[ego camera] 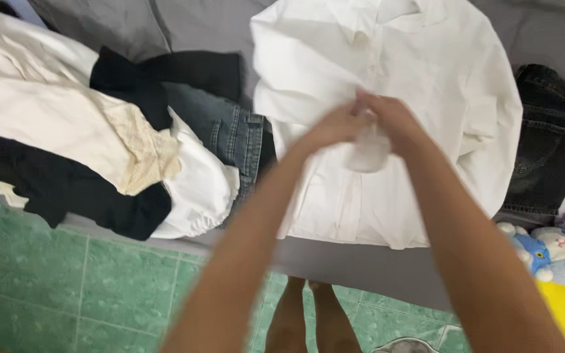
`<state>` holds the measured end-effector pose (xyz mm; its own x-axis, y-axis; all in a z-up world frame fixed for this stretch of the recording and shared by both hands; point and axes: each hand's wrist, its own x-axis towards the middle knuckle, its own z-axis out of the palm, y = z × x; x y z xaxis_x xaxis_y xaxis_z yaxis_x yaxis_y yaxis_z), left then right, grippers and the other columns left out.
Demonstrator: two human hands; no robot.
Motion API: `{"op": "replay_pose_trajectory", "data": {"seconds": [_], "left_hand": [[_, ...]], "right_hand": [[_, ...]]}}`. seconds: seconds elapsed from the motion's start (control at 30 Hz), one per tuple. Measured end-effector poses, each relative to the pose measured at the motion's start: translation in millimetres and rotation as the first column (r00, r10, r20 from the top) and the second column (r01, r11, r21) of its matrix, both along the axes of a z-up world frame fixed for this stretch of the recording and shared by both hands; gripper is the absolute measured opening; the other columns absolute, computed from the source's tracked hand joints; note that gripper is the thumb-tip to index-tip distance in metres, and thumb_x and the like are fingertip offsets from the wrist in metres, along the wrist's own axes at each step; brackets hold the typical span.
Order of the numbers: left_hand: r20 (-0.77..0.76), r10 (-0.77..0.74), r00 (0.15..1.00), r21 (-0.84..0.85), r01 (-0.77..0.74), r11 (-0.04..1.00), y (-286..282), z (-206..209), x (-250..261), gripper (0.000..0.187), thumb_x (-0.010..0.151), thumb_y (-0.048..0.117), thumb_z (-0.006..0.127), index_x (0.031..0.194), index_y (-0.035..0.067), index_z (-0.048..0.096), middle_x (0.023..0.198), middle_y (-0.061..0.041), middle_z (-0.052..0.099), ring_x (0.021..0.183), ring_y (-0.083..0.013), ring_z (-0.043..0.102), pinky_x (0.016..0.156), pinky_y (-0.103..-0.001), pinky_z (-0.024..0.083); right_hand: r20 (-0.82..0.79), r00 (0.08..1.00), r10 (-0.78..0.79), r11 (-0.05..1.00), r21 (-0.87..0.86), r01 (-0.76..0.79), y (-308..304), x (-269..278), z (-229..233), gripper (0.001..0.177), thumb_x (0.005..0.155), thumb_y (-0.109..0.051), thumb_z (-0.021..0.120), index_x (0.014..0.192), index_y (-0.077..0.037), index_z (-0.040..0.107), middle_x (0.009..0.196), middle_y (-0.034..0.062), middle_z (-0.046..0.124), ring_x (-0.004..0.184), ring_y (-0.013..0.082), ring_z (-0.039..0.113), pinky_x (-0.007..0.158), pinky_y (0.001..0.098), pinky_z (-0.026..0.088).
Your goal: The person folds a white button-up shirt and a cream-colored sweater on a gray bed. They smooth the garments, fold the sleeves and sides, and stack the folded items on the bed.
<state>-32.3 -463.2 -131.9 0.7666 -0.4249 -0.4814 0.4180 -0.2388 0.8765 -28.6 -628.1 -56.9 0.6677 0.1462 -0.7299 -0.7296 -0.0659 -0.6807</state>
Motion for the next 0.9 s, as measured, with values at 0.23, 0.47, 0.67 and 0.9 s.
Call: {"op": "replay_pose_trajectory", "data": {"seconds": [0.23, 0.47, 0.67, 0.9], "left_hand": [[0.359, 0.737, 0.573, 0.264, -0.820, 0.509, -6.9, -105.5, -202.7, 0.024, 0.086, 0.000, 0.065, 0.110, 0.002, 0.067, 0.110, -0.015, 0.067, 0.104, -0.0315, 0.063, 0.095, -0.043, 0.049], [0.159, 0.646, 0.747, 0.129, -0.664, 0.737, -5.9, -96.9, -191.5, 0.034, 0.096, 0.020, 0.062, 0.126, 0.005, 0.067, 0.124, -0.013, 0.071, 0.115, -0.0233, 0.068, 0.096, -0.035, 0.054], [-0.545, 0.405, 0.734, -0.198, -0.582, 0.789, -81.6, -77.5, -92.1, 0.058, 0.091, 0.041, 0.064, 0.142, 0.017, 0.052, 0.136, -0.003, 0.061, 0.121, -0.0205, 0.059, 0.096, -0.039, 0.051], [0.480, 0.346, 0.806, 0.543, -0.583, 0.604, -61.8, -75.9, -140.8, 0.043, 0.079, 0.019, 0.076, 0.120, 0.015, 0.064, 0.128, -0.008, 0.063, 0.127, -0.0297, 0.053, 0.111, -0.047, 0.038]], "right_hand": [[-0.049, 0.947, 0.316, 0.800, -0.522, -0.294, -103.9, 8.3, -82.3, 0.038, 0.089, -0.013, 0.064, 0.124, 0.000, 0.067, 0.112, 0.0134, 0.064, 0.085, 0.0252, 0.066, 0.068, 0.0362, 0.056], [-0.199, 0.964, 0.175, 0.932, -0.282, -0.227, -113.9, 16.0, -54.6, 0.065, 0.088, -0.007, 0.066, 0.152, 0.000, 0.054, 0.136, 0.0375, 0.055, 0.086, 0.0242, 0.044, 0.067, 0.0379, 0.039], [-0.071, 0.942, 0.327, 0.784, -0.537, -0.312, -155.7, 57.7, 33.9, 0.068, 0.083, -0.012, 0.061, 0.151, -0.011, 0.051, 0.121, 0.0161, 0.068, 0.068, 0.0168, 0.049, 0.058, 0.0309, 0.044], [-0.239, 0.862, 0.447, 0.331, -0.851, -0.407, -265.9, 51.3, -79.2, 0.058, 0.081, -0.019, 0.079, 0.135, -0.002, 0.065, 0.121, 0.0230, 0.070, 0.095, 0.0310, 0.062, 0.081, 0.0416, 0.051]]}}
